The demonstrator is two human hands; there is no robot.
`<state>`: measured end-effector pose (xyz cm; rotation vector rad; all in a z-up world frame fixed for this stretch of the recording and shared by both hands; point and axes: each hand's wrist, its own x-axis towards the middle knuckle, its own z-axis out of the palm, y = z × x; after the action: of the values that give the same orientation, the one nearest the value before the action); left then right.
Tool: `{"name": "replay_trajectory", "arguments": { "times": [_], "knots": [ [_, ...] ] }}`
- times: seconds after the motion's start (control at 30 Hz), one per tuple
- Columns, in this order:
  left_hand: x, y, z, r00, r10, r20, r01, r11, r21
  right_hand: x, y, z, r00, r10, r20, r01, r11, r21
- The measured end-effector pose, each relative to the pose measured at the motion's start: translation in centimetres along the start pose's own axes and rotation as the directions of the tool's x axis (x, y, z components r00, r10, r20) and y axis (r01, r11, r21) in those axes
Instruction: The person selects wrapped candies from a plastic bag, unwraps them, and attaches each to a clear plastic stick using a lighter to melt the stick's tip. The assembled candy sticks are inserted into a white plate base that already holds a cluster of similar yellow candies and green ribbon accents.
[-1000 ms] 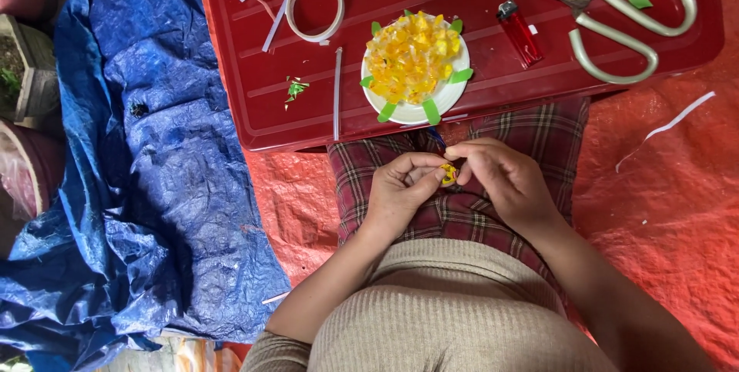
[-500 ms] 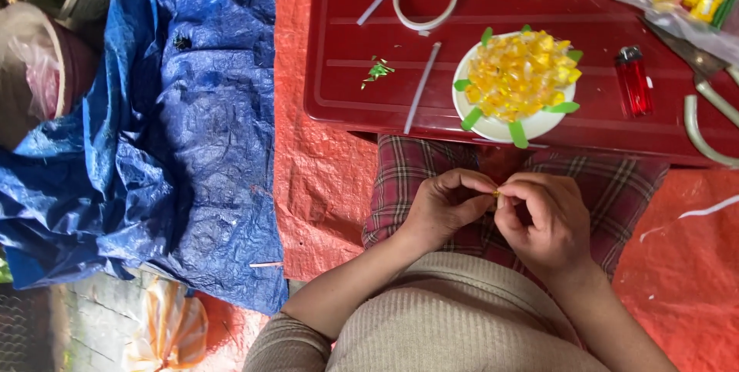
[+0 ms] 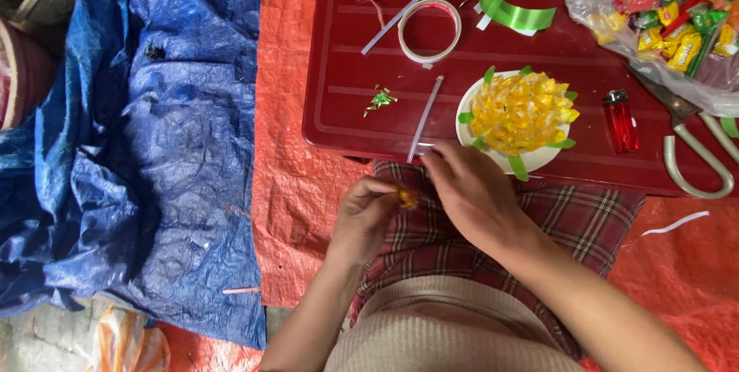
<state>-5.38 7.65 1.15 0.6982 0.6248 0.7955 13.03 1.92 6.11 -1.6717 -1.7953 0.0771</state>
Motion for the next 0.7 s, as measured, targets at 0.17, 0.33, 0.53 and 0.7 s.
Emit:
{"name": "replay_trajectory", "arguments": {
  "times": [0.17, 0.33, 0.53, 0.7],
  "knots": [
    [-0.2, 0.8, -3.4, 0.998, 0.015, -0.055, -0.017, 0.999, -0.051, 2.7, 2.7, 5.8, 0.969, 0.041, 0.244, 0.067, 0.906, -0.417],
    [-0.3, 0.0, -7.1, 0.998, -0.001, -0.055, -0.004, 0.995, -0.098, 2.3, 4.8, 9.4, 0.927, 0.098, 0.361, 0.144, 0.797, -0.587],
    [0.1, 1.3, -8.0, 0.999, -0.009, -0.030, 0.005, 0.994, -0.108, 2.8, 5.4, 7.5, 0.907, -0.114, 0.405, 0.340, 0.766, -0.546],
    [-0.3, 2.8, -7.9, 1.000, 0.031, -0.007, -0.031, 0.994, -0.102, 2.3, 6.0, 8.6, 0.919, -0.117, 0.377, 0.294, 0.840, -0.456]
  ]
}}
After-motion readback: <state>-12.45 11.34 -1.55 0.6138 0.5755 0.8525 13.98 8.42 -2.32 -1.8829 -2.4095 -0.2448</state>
